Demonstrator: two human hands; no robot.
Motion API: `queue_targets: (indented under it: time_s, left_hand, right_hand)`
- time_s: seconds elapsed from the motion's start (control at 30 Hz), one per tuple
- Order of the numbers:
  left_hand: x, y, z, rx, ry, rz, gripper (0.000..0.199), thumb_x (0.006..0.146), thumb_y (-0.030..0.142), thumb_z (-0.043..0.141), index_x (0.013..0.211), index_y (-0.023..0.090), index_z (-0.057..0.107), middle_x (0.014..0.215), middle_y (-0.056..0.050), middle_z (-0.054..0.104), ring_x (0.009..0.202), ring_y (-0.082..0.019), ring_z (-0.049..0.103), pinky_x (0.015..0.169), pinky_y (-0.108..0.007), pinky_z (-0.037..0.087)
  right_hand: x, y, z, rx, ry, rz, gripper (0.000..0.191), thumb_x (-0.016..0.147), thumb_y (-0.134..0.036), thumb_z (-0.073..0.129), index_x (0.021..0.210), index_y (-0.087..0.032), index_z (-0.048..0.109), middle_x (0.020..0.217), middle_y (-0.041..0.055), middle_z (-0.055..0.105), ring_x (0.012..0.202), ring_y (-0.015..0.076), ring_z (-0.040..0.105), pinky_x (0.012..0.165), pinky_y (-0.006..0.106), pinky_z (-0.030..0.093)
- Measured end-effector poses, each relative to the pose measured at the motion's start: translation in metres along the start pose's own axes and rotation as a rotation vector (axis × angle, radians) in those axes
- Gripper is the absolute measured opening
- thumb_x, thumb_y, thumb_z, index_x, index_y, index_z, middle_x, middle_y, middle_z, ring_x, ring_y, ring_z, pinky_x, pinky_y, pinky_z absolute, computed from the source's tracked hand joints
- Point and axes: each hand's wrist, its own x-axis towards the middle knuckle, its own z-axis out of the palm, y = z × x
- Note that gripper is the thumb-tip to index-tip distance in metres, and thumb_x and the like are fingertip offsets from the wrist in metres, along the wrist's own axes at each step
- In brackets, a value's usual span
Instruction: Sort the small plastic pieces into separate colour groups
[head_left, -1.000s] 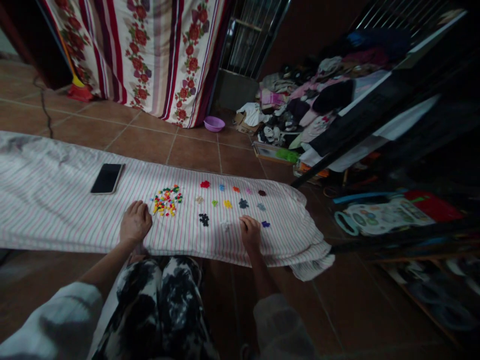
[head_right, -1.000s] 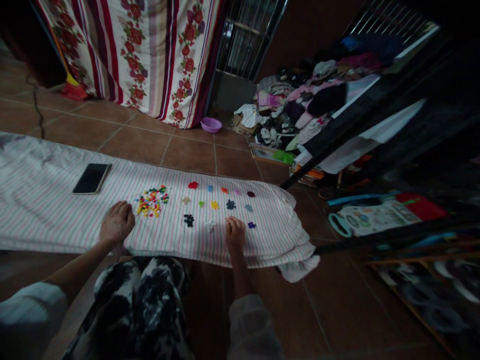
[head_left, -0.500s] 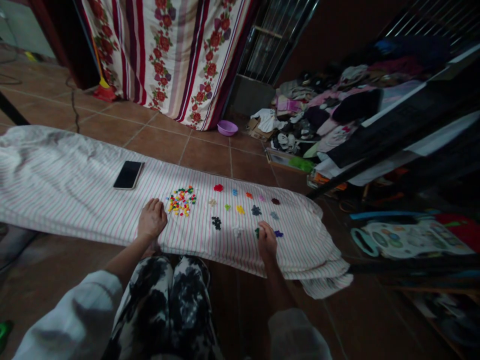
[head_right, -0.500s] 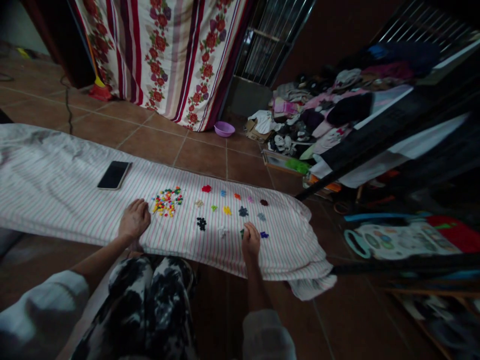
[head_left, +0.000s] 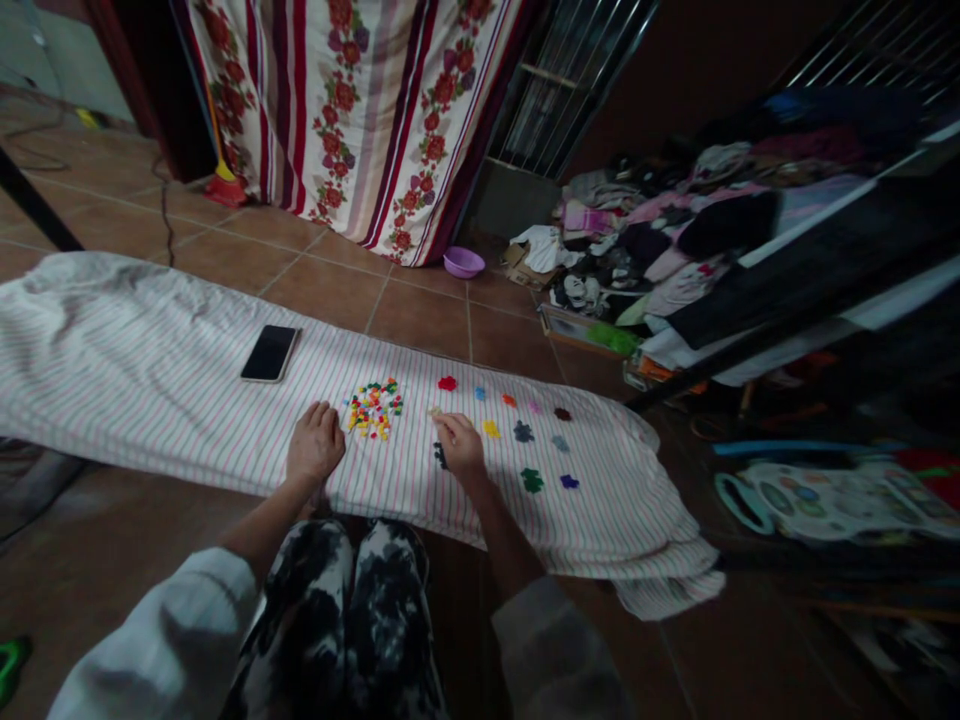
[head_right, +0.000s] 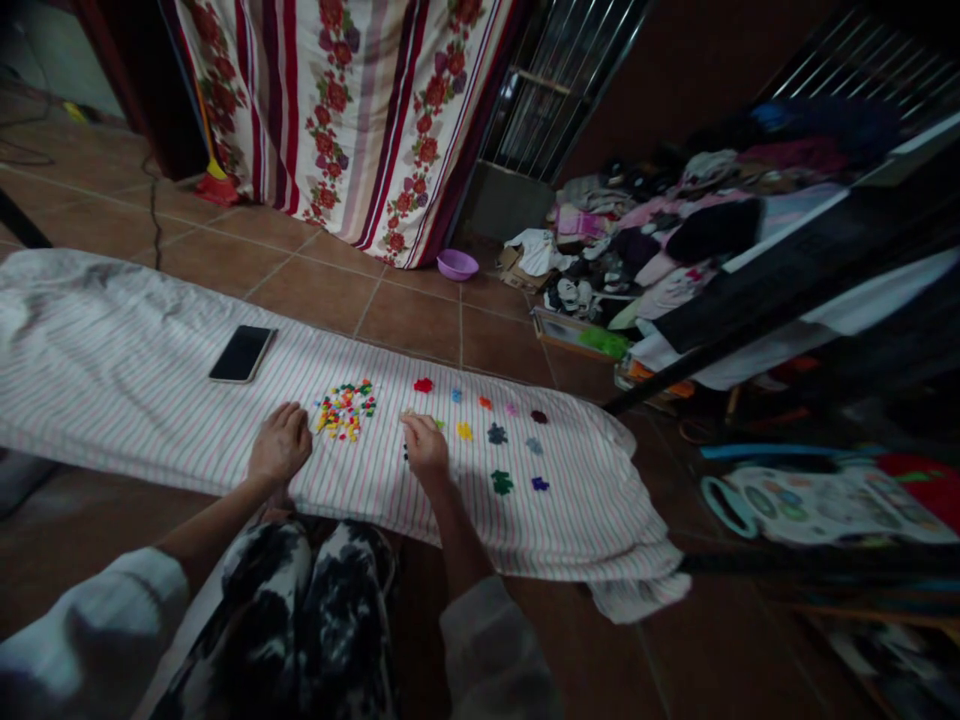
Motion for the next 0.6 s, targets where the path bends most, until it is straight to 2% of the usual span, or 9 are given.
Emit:
queue_targets:
  time_s: [0.17,0.33,0.4,0.5,0.6]
  left_hand:
    - [0.001,0.001,-0.001,-0.008,0.005,0.024,0.032,0.084,0.021,0.043,0.110,0.014,0.060,0.120,-0.017,0.063,0.124,-0.032,0.051,0.106,-0.054,0.039]
    - [-0.002,0.003,-0.007,-0.074,0.027,0.001,0.031,0.087,0.024,0.040,0.108,0.014,0.061,0.123,-0.017,0.061,0.126,-0.030,0.049,0.107,-0.050,0.040]
    - [-0.004,0.002,-0.008,-0.122,0.046,-0.058,0.031,0.087,0.026,0.040,0.106,0.015,0.062,0.126,-0.016,0.060,0.126,-0.030,0.050,0.107,-0.050,0.041]
    - [-0.002,0.002,-0.010,-0.223,0.073,-0.225,0.032,0.086,0.032,0.040,0.098,0.016,0.065,0.126,-0.016,0.061,0.122,-0.031,0.054,0.105,-0.051,0.044]
    - [0.009,0.020,-0.030,-0.394,-0.007,-0.359,0.033,0.083,0.042,0.045,0.091,0.017,0.066,0.111,-0.014,0.069,0.109,-0.030,0.061,0.098,-0.050,0.049]
  right_hand:
    - [0.024,-0.016,0.047,-0.101,-0.202,0.015,0.032,0.087,-0.012,0.045,0.102,-0.022,0.071,0.101,0.0066,0.067,0.096,0.0190,0.061,0.089,0.032,0.048]
    - [0.039,-0.018,0.064,-0.210,-0.301,0.093,0.035,0.088,-0.008,0.043,0.103,-0.022,0.072,0.105,0.0059,0.067,0.094,0.0173,0.061,0.087,0.028,0.044]
    - [0.042,-0.017,0.066,-0.243,-0.333,0.104,0.036,0.090,-0.009,0.042,0.105,-0.023,0.071,0.103,0.0059,0.067,0.092,0.0172,0.061,0.085,0.027,0.044]
    - [0.047,-0.017,0.067,-0.290,-0.372,0.093,0.034,0.091,-0.011,0.042,0.108,-0.025,0.069,0.102,0.0053,0.066,0.090,0.0175,0.061,0.080,0.027,0.043]
    - [0.051,-0.018,0.067,-0.343,-0.387,0.096,0.029,0.091,-0.013,0.045,0.105,-0.025,0.068,0.101,0.0053,0.066,0.089,0.0179,0.060,0.077,0.027,0.043]
